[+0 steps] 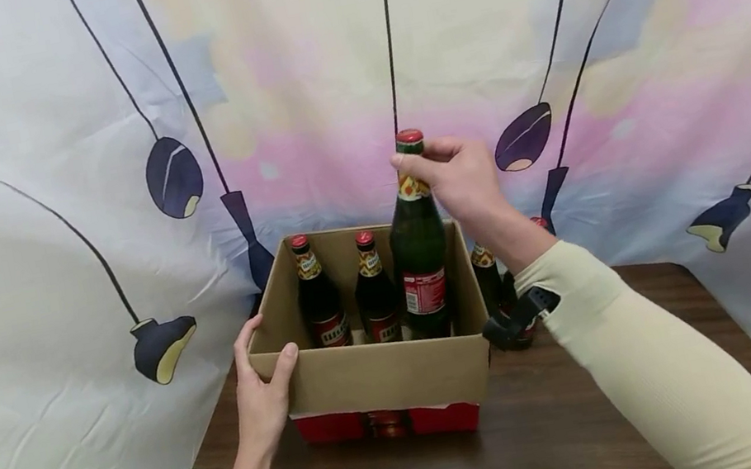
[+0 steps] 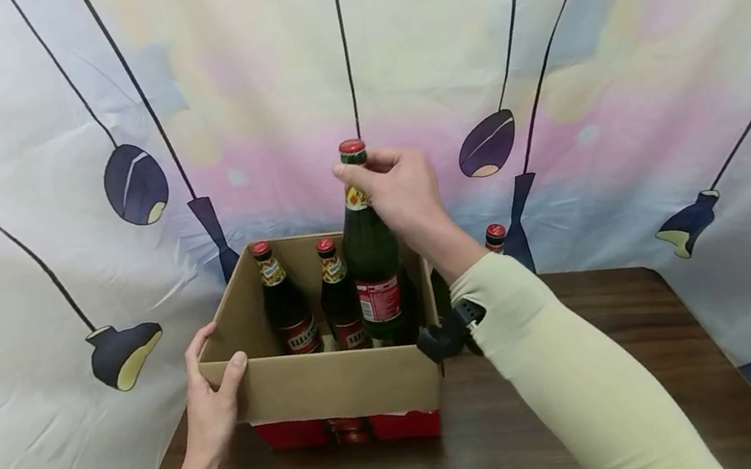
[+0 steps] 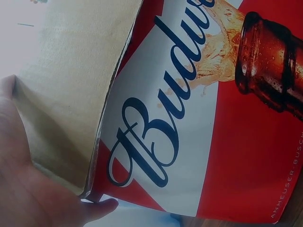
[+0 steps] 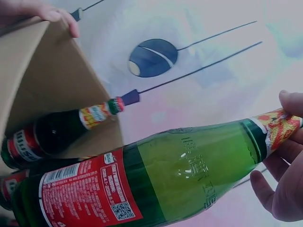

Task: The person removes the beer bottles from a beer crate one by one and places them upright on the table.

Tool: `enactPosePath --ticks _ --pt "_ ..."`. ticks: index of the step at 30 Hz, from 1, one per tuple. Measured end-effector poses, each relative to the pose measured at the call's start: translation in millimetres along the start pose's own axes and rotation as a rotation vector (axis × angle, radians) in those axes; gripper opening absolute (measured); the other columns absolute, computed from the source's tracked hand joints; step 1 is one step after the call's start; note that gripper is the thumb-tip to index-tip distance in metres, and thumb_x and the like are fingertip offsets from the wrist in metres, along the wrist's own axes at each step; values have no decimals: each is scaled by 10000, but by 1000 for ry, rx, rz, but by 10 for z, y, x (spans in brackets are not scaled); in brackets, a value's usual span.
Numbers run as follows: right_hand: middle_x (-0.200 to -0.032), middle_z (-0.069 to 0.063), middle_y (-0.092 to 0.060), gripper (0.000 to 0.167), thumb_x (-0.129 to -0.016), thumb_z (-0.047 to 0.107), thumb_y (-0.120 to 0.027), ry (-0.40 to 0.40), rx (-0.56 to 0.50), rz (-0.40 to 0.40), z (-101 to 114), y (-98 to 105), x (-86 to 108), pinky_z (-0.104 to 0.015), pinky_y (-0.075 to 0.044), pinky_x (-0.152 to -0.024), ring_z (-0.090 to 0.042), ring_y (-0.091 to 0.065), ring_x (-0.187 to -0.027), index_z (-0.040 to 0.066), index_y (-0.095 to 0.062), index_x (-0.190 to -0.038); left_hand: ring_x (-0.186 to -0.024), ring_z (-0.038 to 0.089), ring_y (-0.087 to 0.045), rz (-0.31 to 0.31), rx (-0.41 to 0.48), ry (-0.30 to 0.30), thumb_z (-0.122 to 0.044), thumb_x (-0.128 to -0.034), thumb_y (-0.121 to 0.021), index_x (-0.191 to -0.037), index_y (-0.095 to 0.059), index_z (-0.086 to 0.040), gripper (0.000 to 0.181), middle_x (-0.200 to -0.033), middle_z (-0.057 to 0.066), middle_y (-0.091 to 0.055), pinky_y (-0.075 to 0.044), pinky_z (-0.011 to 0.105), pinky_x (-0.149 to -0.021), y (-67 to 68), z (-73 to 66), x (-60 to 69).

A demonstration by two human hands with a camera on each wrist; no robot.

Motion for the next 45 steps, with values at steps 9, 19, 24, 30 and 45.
enactPosePath --ticks 9,19,24,30,45 --pt "-1026 0 -741 331 -924 278 -833 84 -12 -23 375 315 -54 -324 -515 -881 -159 -609 -1047 72 -805 -1183 -1331 221 -453 -5 10 -13 -232 -1046 -649 -1639 -308 -322 690 -1604 88 -398 -403 201 -948 -42 -20 -22" --pt "-1007 -19 -725 250 -892 231 -866 140 -160 -68 762 598 -40 -330 -470 -881 -170 -583 -1037 63 -833 -1073 -1361 246 -427 2 0 -16 -251 -1050 -632 -1647 -287 -318 693 -1622 95 -369 -371 379 -1029 -33 -52 -20" --pt "-1062 -30 -719 231 -884 204 -869 157 -190 -102 827 744 -57 -325 -478 -888 -170 -605 -1017 59 -837 -1062 -1358 227 -420 6 6 -10 -252 -1055 -629 -1650 -280 -325 694 -1628 80 -359 -374 363 -1029 -30 -39 -30" --pt "-1066 -48 -726 248 -857 193 -894 146 -232 -132 802 930 -65 -305 -501 -830 -186 -618 -978 56 -840 -1057 -1351 245 -425 -5 -4 8 -266 -1050 -635 -1650 -282 -333 700 -1632 81 -359 -367 398 -1022 -28 -5 -16" --pt "-1152 -7 -690 278 -856 260 -899 105 -72 -220 367 1320 50 -249 -503 -757 -146 -530 -1110 96 -848 -1075 -1320 174 -419 6 -34 9 -258 -1069 -609 -1660 -261 -339 691 -1631 50 -353 -395 277 -976 19 -8 -4"
Point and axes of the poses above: each hand's wrist, its own x-axis away from the middle knuckle, its own y-axis out of the back of the hand, z = x × y, the point moved 3 cm from there along -x, towards the middle knuckle
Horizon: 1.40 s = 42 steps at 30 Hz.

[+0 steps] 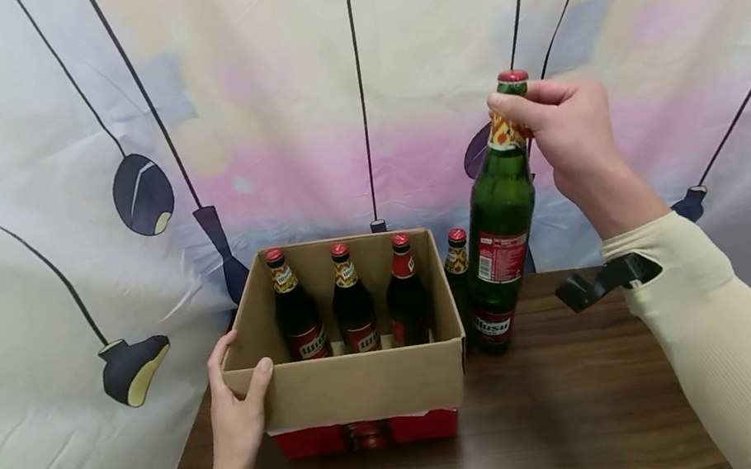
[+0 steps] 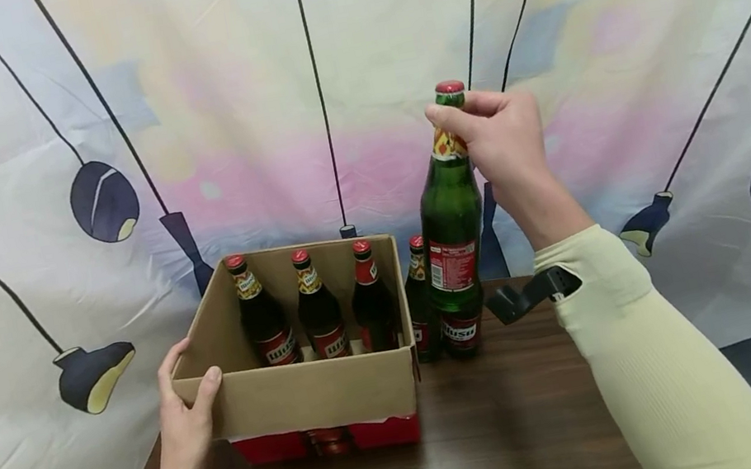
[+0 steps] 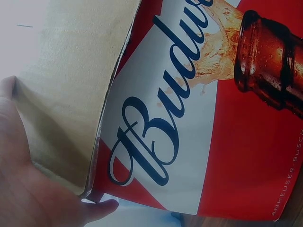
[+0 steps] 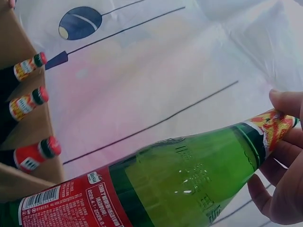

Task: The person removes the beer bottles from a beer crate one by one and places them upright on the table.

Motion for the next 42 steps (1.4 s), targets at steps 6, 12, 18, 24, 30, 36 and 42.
enactPosePath --ticks 6,12,18,24,30,36,42 --pt "-1056 49 -688 334 -859 324 -895 -38 109 13 -295 161 86 -225 -513 -753 -149 -551 -1014 138 -838 -1130 -1272 164 -433 3 -4 2 -261 -1073 -605 -1661 -254 -348 690 -1615 71 -368 -441 171 -881 18 2 -9" --pt "-1004 151 -707 544 -900 405 -847 -115 270 60 -677 310 199 -255 -491 -855 -122 -562 -1079 65 -750 -1313 -1300 166 -424 -11 -7 8 -261 -1072 -605 -1661 -262 -344 687 -1622 58 -365 -406 204 -927 45 1 12" --pt "-1107 115 -702 604 -936 465 -793 -192 391 93 -1009 448 305 -292 -464 -934 -130 -524 -1204 67 -704 -1381 -1296 164 -429 -30 -16 13 -276 -1065 -612 -1658 -269 -350 689 -1617 56 -377 -394 230 -938 60 -15 23" --pt "-1416 -150 -629 646 -963 517 -740 -230 469 102 -1262 600 384 -353 -469 -974 -223 -503 -1278 58 -676 -1413 -1318 181 -423 -12 -9 11 -281 -1065 -614 -1659 -258 -357 697 -1621 59 -367 -387 261 -962 46 -38 0" --pt "-1365 -172 -632 659 -955 535 -742 -257 522 99 -1450 733 417 -304 -482 -885 -174 -557 -1109 51 -684 -1398 -1297 169 -432 -8 -4 4 -263 -1070 -608 -1658 -263 -352 687 -1607 75 -384 -403 187 -924 31 -43 12" --pt "-1390 -197 -630 636 -973 487 -738 -294 533 92 -1631 840 423 -185 -520 -782 -93 -600 -1004 45 -661 -1424 -1299 157 -430 -8 6 -4 -248 -1068 -610 -1656 -269 -347 687 -1605 65 -387 -394 215 -946 16 -50 27" --pt "-1411 -200 -622 587 -973 421 -758 -328 516 23 -1790 874 407 -158 -521 -763 -164 -593 -1098 33 -671 -1405 -1291 159 -434 -13 1 3 -245 -1067 -611 -1656 -272 -343 687 -1598 66 -392 -402 194 -929 40 -58 48"
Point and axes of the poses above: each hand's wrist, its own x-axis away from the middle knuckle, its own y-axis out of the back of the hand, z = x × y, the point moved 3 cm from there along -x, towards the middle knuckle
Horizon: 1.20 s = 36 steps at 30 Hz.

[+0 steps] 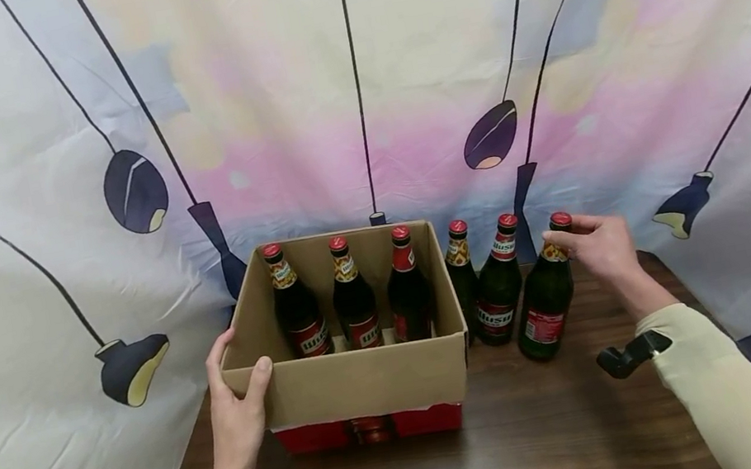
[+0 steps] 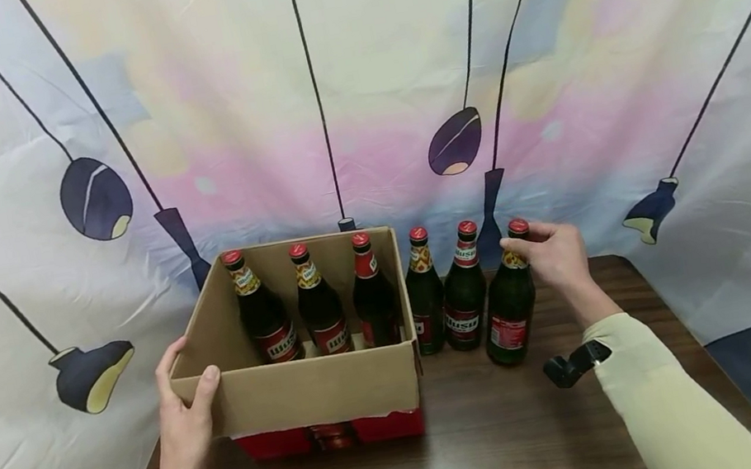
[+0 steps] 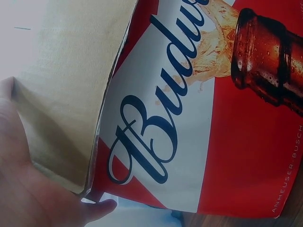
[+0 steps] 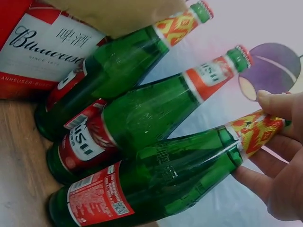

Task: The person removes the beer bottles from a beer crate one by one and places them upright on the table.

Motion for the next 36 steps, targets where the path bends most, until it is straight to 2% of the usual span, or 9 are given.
enactPosePath --ticks 9,18,26,31,36 --pt "-1415 -194 -639 551 -979 390 -753 -35 -10 -65 -108 -81 -72 -157 -499 -716 -143 -590 -1029 44 -681 -1402 -1287 152 -427 0 -18 9 -252 -1067 -605 -1663 -258 -341 695 -1606 75 -380 -400 216 -933 29 -5 11" --pt "-1408 -200 -647 585 -981 436 -738 -38 -7 -64 -114 -127 -138 -198 -507 -721 -205 -600 -1067 78 -661 -1437 -1228 121 -444 -4 -34 11 -250 -1068 -606 -1661 -255 -344 696 -1578 90 -398 -428 167 -881 44 -23 -6" --pt "-1414 -180 -656 585 -981 429 -740 -32 -24 -65 -136 -99 -181 -166 -517 -728 -144 -613 -1050 92 -652 -1451 -1210 130 -449 10 -34 22 -260 -1072 -603 -1666 -242 -345 700 -1579 109 -387 -447 166 -859 5 -10 -22" --pt "-1409 -182 -647 572 -980 396 -752 -27 -35 -82 -149 -99 -194 -173 -504 -718 -159 -599 -1075 82 -653 -1447 -1227 149 -437 28 -43 38 -277 -1077 -592 -1678 -196 -366 725 -1601 133 -358 -449 174 -847 -1 17 -18" --pt "-1404 -183 -658 575 -981 397 -750 -28 -36 -91 -153 -117 -214 -187 -482 -711 -168 -586 -1114 81 -649 -1450 -1228 128 -437 17 -21 42 -253 -1074 -604 -1676 -206 -366 731 -1610 127 -355 -437 144 -855 8 28 -24"
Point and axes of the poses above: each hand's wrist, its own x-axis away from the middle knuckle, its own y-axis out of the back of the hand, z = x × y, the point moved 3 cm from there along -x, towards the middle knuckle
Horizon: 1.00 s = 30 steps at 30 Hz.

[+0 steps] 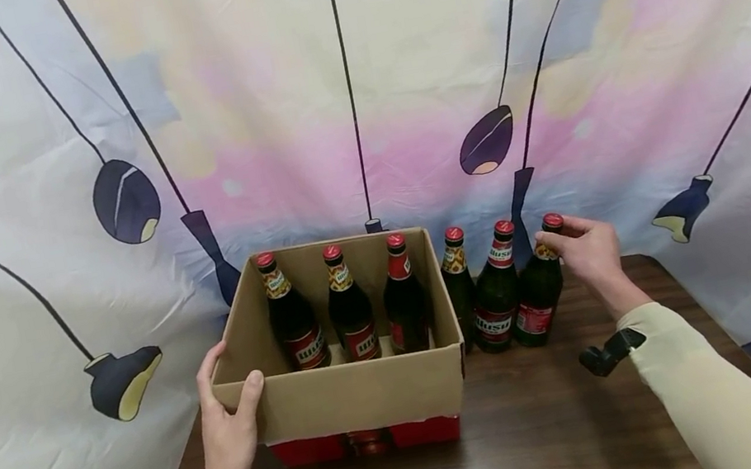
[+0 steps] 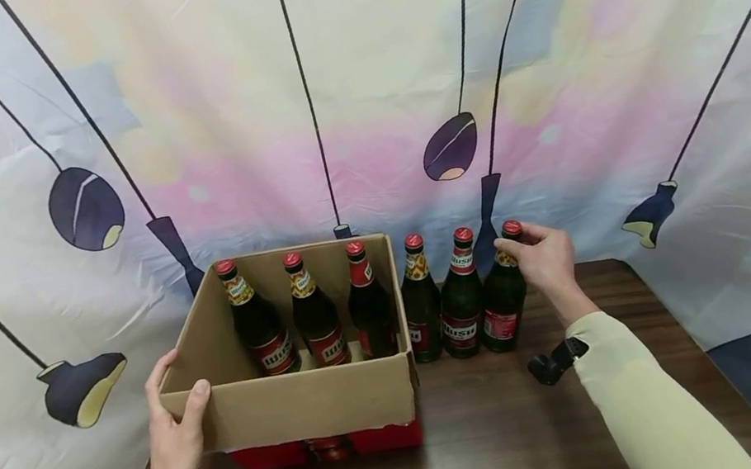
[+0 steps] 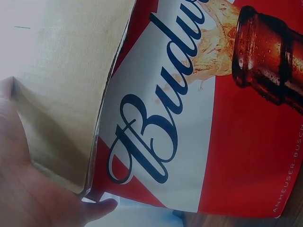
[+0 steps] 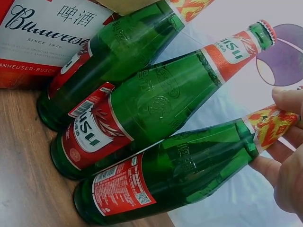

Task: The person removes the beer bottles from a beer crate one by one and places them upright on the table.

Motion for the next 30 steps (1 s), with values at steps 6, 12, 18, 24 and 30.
enactPosePath --ticks 6,12,18,24,30 --pt "-1415 -207 -637 599 -989 391 -743 56 29 30 134 -13 28 -220 -513 -800 -261 -591 -1188 65 -617 -1476 -1205 104 -448 -29 3 -10 -251 -1069 -607 -1667 -237 -368 712 -1598 107 -372 -431 137 -857 56 -27 8" --pt "-1593 -137 -526 684 -984 382 -747 221 -9 -44 562 -18 169 -511 -438 -1170 -322 -481 -1482 136 -511 -1577 -1212 118 -440 -31 1 -8 -262 -1073 -603 -1669 -230 -366 711 -1599 98 -367 -441 161 -854 58 -58 25" --pt "-1325 -127 -725 429 -960 211 -785 331 -173 -23 1069 -388 388 -257 -549 -975 -120 -698 -1148 74 -712 -1361 -1199 124 -453 -28 6 -6 -249 -1073 -604 -1666 -235 -371 709 -1580 99 -382 -458 180 -847 51 -58 36" --pt "-1253 -155 -753 385 -963 167 -780 243 -278 222 1250 -961 511 -258 -561 -926 -102 -707 -1057 35 -724 -1320 -1252 150 -440 -22 13 -18 -259 -1073 -606 -1664 -239 -376 705 -1590 95 -382 -443 194 -884 32 -56 32" --pt "-1380 -219 -683 469 -954 92 -777 80 -296 323 1257 -1323 620 -442 -545 -1062 -331 -673 -1264 -6 -662 -1398 -1314 188 -417 -13 13 -23 -257 -1074 -607 -1666 -242 -352 703 -1623 88 -355 -416 219 -932 1 -49 59"
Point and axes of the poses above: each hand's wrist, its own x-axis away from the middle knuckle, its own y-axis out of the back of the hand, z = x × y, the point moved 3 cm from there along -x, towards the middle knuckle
